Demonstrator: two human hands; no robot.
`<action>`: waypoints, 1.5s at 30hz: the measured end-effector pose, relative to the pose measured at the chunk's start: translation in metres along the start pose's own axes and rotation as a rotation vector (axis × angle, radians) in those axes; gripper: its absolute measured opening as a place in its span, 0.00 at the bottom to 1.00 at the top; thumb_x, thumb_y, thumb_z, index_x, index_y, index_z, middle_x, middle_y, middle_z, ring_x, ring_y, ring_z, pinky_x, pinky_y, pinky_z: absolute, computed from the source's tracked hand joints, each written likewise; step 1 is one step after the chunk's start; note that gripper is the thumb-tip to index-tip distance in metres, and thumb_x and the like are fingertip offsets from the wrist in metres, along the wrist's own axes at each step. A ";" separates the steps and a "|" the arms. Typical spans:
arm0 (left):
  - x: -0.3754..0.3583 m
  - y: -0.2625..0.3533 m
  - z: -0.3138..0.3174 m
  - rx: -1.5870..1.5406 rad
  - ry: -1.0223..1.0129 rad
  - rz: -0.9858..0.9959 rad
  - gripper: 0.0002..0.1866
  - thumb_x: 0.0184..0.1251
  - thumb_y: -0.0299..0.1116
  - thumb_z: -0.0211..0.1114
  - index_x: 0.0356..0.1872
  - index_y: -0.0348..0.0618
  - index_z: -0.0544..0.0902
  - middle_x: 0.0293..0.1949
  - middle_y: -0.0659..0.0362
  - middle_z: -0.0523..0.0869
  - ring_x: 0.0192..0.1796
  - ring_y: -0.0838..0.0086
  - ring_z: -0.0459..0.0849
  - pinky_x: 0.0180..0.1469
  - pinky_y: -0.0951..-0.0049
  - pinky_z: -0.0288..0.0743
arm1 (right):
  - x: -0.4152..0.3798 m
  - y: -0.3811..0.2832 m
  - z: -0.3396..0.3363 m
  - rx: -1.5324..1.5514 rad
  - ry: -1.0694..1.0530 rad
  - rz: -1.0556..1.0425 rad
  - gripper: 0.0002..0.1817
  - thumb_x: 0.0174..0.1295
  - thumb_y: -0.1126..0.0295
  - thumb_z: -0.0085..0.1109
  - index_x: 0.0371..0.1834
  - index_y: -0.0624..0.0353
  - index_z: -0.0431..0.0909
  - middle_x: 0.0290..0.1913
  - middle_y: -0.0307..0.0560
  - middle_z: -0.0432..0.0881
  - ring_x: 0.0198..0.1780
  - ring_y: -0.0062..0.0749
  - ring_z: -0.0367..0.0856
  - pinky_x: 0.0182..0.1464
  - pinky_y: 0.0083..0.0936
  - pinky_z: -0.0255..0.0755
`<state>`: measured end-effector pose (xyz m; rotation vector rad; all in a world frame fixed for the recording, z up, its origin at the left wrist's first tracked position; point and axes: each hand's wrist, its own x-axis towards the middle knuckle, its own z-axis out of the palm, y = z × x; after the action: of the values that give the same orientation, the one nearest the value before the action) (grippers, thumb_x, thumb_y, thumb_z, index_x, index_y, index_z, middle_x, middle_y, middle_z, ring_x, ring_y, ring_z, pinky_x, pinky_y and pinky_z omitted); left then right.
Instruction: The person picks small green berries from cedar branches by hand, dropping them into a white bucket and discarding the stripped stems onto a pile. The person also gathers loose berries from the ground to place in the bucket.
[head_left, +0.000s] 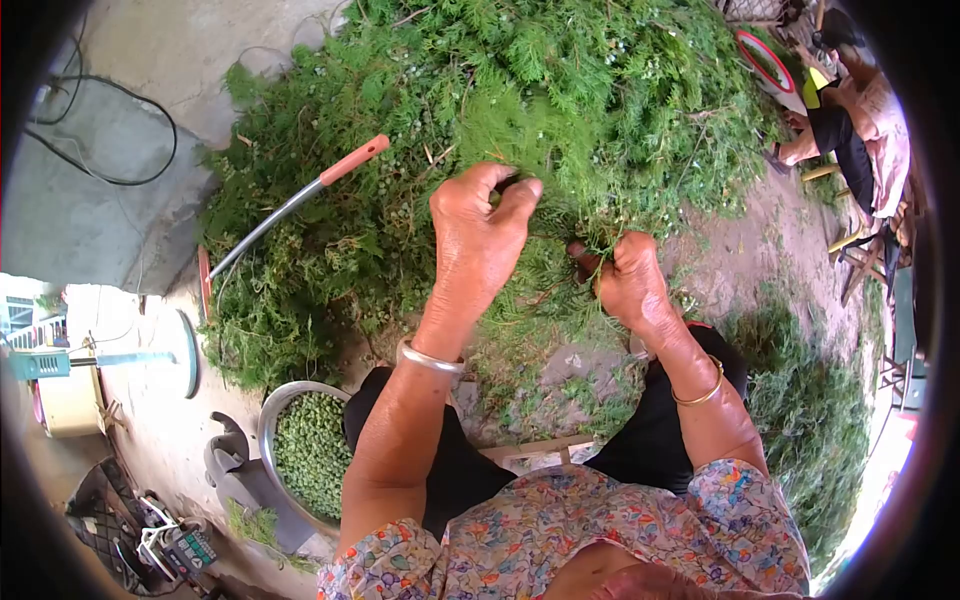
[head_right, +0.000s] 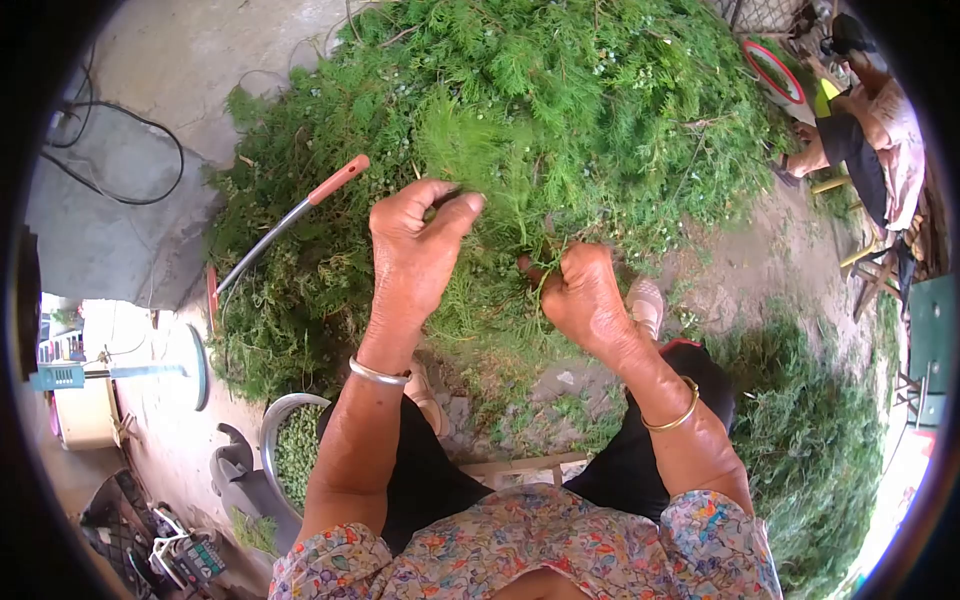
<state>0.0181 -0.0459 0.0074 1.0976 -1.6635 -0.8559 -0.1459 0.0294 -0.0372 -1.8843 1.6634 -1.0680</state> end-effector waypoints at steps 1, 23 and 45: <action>0.001 -0.005 -0.002 0.092 0.013 0.046 0.06 0.53 0.25 0.67 0.28 0.31 0.81 0.20 0.60 0.81 0.22 0.83 0.73 0.24 0.79 0.67 | 0.002 -0.003 0.000 0.030 0.027 -0.017 0.07 0.52 0.83 0.61 0.34 0.61 0.79 0.25 0.53 0.80 0.22 0.37 0.72 0.27 0.27 0.69; 0.007 -0.001 -0.010 -0.909 -0.001 -0.691 0.07 0.56 0.25 0.66 0.34 0.38 0.79 0.28 0.60 0.80 0.23 0.72 0.80 0.16 0.82 0.60 | 0.006 -0.006 0.006 0.187 0.124 -0.115 0.05 0.47 0.89 0.54 0.23 0.69 0.72 0.25 0.64 0.75 0.26 0.60 0.67 0.25 0.29 0.70; 0.007 -0.028 -0.018 0.576 -0.070 0.404 0.11 0.51 0.23 0.67 0.36 0.33 0.77 0.30 0.46 0.81 0.30 0.50 0.81 0.31 0.59 0.73 | 0.002 0.027 -0.002 0.328 0.061 0.224 0.05 0.54 0.84 0.58 0.25 0.63 0.75 0.36 0.50 0.82 0.32 0.22 0.77 0.31 0.18 0.74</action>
<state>0.0414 -0.0633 -0.0099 1.0460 -2.1654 -0.1523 -0.1654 0.0227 -0.0554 -1.4376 1.5749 -1.2261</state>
